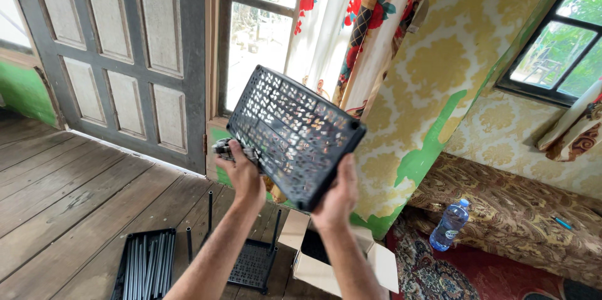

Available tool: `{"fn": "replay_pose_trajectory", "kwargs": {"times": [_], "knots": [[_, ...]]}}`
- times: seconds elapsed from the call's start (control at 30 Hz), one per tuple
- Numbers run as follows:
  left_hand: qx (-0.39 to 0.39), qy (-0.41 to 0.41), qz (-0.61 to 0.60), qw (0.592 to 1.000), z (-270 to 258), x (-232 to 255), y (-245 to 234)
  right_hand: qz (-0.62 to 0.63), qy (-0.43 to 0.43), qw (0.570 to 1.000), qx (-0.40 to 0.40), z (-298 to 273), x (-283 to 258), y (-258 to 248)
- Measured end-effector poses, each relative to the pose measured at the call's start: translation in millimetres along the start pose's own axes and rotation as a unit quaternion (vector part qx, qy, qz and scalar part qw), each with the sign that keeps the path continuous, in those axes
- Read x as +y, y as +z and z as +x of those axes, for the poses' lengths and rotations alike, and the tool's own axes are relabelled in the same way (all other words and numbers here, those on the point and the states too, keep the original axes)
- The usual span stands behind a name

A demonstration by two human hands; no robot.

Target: The person assembles a small black plastic stand by inserting metal rods into a perforated tray and attaching legs. They wipe the tray with a cloth, insert rods into corner holes, and place the tray onto the leg frame.

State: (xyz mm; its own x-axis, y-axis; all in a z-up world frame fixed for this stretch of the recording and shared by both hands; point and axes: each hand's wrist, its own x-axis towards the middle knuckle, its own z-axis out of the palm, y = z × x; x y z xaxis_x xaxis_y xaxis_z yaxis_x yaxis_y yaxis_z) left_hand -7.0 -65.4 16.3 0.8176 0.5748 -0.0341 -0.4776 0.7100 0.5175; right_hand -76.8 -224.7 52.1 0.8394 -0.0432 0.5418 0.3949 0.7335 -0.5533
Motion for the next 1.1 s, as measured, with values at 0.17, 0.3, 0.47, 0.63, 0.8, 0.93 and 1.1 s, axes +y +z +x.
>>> {"fn": "replay_pose_trajectory", "kwargs": {"times": [0.17, 0.3, 0.47, 0.63, 0.8, 0.93, 1.1], "knots": [[-0.047, 0.017, 0.049, 0.998, -37, 2, 14, 0.047, -0.008, 0.998, 0.027, -5, 23, 11], [-0.083, 0.015, 0.105, 0.991, -74, -2, 22, 0.035, -0.030, 0.995, 0.092, 8, 18, 10], [-0.139, 0.283, 0.296, 0.902, -119, -21, 23, 0.031, -0.036, 0.993, 0.110, 24, 7, -2], [-0.245, 0.393, 0.383, 0.799, -129, -21, 15, 0.003, -0.017, 0.996, 0.089, 28, 0, -20], [-0.300, 0.458, 0.433, 0.716, -121, -10, 17, 0.012, -0.018, 0.999, 0.035, 25, 3, -28], [-0.308, 0.477, 0.438, 0.697, -112, -1, 19, -0.054, 0.013, 0.998, 0.006, 22, 6, -32], [-0.271, 0.502, 0.432, 0.698, -88, 9, 30, -0.160, 0.076, 0.982, -0.063, 10, 24, -33]]}}
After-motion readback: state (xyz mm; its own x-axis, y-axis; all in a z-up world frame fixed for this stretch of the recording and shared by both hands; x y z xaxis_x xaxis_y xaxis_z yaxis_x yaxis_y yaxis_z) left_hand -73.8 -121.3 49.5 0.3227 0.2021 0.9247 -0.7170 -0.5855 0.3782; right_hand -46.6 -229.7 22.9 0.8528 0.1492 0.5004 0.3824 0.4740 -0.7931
